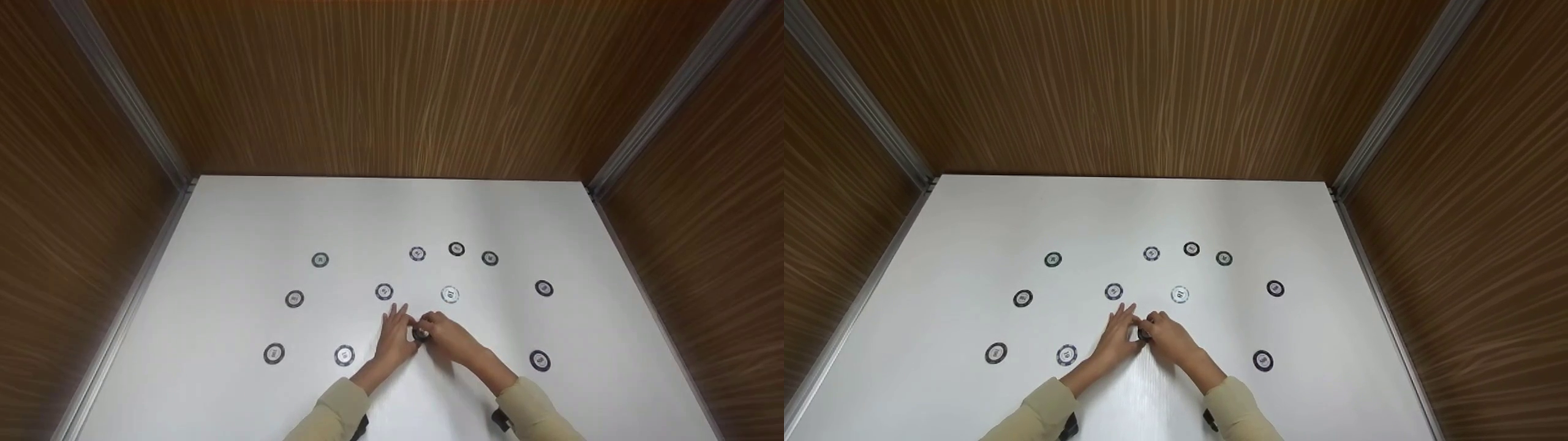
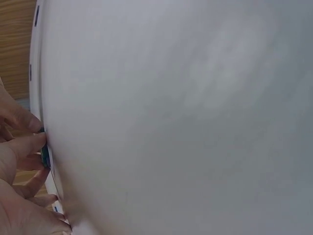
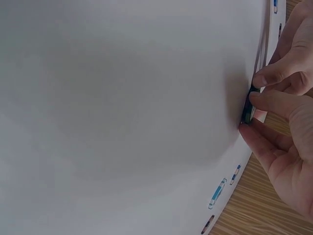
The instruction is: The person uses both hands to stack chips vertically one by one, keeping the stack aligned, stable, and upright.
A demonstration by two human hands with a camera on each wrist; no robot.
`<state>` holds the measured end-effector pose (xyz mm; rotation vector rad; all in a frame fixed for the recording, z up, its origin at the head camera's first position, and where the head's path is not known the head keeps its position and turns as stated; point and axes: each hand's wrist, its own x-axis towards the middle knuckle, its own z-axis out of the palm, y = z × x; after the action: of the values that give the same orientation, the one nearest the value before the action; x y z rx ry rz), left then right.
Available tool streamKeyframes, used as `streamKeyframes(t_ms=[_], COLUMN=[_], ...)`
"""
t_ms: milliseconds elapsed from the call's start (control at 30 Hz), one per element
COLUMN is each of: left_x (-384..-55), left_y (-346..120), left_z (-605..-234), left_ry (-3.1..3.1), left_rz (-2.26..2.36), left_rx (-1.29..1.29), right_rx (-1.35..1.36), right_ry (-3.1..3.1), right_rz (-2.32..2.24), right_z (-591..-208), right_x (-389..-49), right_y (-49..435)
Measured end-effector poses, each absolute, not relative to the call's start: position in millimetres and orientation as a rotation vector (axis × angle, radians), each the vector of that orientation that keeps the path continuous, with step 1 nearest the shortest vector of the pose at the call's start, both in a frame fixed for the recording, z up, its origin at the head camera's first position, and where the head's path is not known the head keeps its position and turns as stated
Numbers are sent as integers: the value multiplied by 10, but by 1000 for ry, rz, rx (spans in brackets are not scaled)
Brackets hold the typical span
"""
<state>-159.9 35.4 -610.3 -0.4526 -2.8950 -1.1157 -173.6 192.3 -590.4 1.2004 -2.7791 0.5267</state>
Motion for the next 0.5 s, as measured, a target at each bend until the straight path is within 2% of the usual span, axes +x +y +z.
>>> streamKeyframes(t_ms=[500], left_x=[-1599], left_y=[347], left_z=[-6108], left_ry=[-2899], left_rz=[-1142], left_rx=[-456], right_rx=[1211], right_ry=[-2772], right_rz=[505], right_z=[-5909], right_x=[-1734], right_y=[1916])
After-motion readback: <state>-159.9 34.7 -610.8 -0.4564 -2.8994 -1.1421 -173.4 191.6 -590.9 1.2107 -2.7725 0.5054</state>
